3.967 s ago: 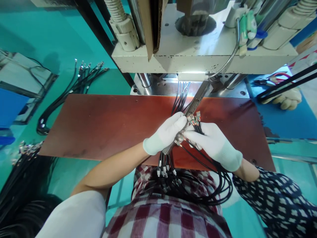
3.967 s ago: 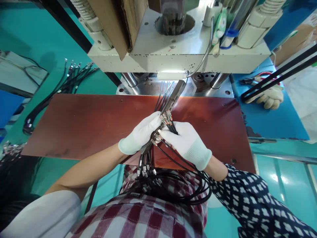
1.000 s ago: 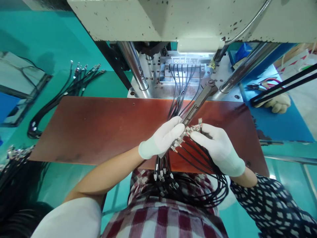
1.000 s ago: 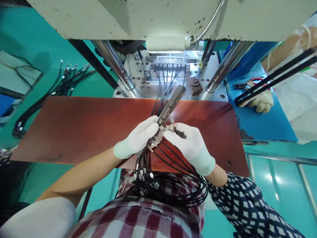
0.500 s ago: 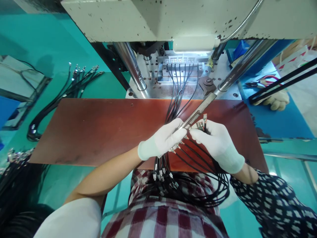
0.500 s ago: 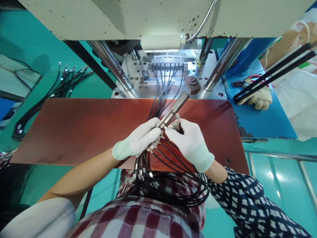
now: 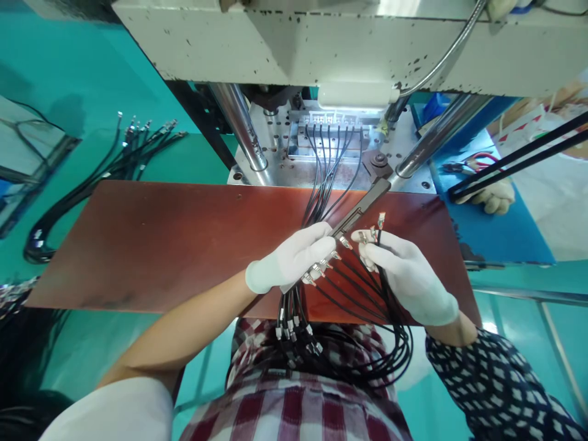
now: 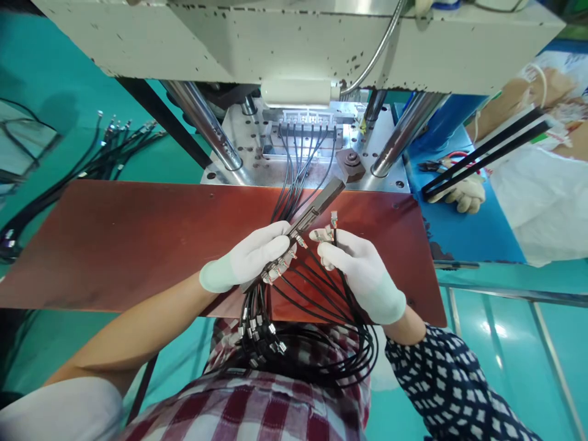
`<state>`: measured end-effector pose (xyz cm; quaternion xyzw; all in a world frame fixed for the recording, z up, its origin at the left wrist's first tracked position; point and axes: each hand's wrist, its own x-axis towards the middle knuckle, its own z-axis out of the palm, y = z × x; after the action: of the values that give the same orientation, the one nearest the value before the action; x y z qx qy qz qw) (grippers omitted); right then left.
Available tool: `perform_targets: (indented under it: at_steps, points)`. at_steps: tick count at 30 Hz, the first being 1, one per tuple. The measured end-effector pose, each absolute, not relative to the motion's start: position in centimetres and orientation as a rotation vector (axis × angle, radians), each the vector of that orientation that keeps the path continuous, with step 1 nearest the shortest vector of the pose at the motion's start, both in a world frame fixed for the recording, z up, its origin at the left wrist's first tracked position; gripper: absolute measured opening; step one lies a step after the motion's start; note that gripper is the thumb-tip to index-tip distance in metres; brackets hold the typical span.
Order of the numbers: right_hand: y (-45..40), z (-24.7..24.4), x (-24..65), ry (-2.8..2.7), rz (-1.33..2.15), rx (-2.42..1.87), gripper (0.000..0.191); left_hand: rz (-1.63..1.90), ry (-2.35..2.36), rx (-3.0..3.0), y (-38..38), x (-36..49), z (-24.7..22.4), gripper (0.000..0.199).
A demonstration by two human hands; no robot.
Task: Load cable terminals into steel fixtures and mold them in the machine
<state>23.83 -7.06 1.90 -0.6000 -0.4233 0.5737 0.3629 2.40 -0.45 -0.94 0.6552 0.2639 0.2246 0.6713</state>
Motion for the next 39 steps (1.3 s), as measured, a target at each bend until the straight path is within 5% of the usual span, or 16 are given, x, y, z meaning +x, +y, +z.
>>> perform_targets:
  at_steps: [6,13,21,32,39]
  points:
    - [-6.2,0.5,24.5,-0.797,1.816,-1.24,0.034,0.476,0.586,1.452,-0.3,2.4,-0.8,0.038]
    - [-6.2,2.6,22.3,-1.104,1.202,-1.606,0.022,0.456,0.583,1.454,-0.2,2.4,-0.8,0.038]
    - [-6.5,2.9,21.0,-1.164,1.056,-1.702,0.022,0.443,0.654,1.635,-1.1,2.5,-0.8,0.033]
    - [-7.5,2.1,22.2,-1.01,1.025,-1.609,0.023,0.473,0.616,1.531,-0.7,2.5,-0.8,0.036]
    - [-6.9,1.2,23.0,-0.873,1.303,-1.455,0.024,0.466,0.604,1.533,-0.3,2.4,-0.7,0.038]
